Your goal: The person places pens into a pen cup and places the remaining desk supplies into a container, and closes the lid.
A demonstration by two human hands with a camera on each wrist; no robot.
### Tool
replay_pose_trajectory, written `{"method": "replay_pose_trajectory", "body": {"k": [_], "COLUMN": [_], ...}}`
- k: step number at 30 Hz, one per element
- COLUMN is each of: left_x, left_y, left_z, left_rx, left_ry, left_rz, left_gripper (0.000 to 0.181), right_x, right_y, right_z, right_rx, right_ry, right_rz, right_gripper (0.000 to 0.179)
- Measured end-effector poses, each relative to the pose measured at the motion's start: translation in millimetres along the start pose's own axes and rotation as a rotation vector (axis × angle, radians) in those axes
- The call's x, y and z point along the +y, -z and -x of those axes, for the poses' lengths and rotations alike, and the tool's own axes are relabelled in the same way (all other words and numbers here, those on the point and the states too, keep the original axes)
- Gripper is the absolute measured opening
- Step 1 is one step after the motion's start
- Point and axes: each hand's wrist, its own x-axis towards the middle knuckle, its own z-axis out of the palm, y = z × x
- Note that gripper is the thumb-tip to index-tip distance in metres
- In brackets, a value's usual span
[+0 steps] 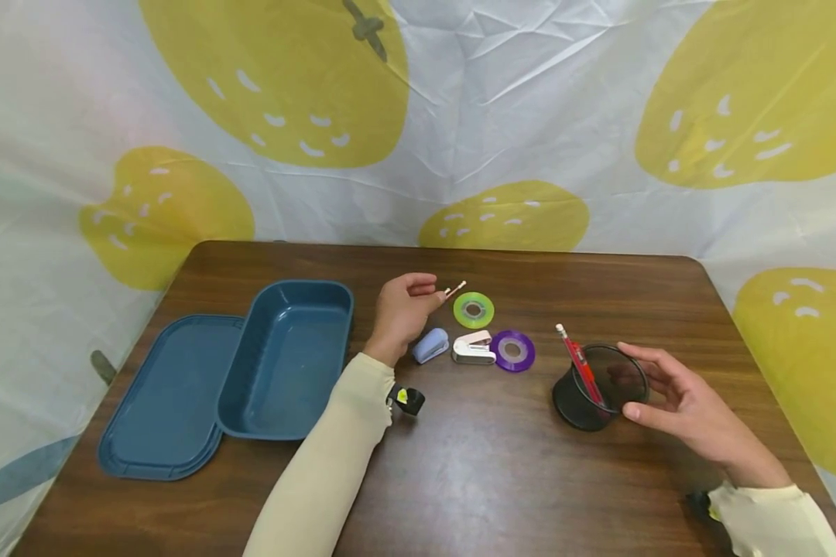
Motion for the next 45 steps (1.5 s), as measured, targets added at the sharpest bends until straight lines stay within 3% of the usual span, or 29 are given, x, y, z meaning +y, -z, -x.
{"method": "replay_pose_trajectory", "body": {"k": [8,17,23,32,45], "left_x": [-9.6,-23.8,-29.9,-35.8,-39.8], "left_y": [3.4,2.2,4.8,6.8,10.1], "left_z": [-6.8,-12.3,-15.7,-14.6,-12.9], "left_rx": [0.114,0.194,0.250,0.223,0.179], "left_ry": [-0.038,-0.017,-0.025,-0.014,-0.016], "left_rz": [-0.034,-0.033,-0.095,-0.242,-0.307], "left_gripper": [0.038,0.039,0.037,0.036,0.033], "right_x": [0.8,0.7,1.8,1.4,1.3], "right_y": [1.1,1.7,2.4,3.1,2.3], "right_z": [0.4,2.5,2.6,4.3,4.9], "right_rx": [-0.008,-0.015,-0.010,-0.005,0.004], "right_ry": [0.012,0.018,0.019,0.005,0.010], "right_rz": [-0.009,-0.010,-0.032,-0.014,-0.028], "right_gripper": [0.079,0.079,0.078,0.078,0.078]}}
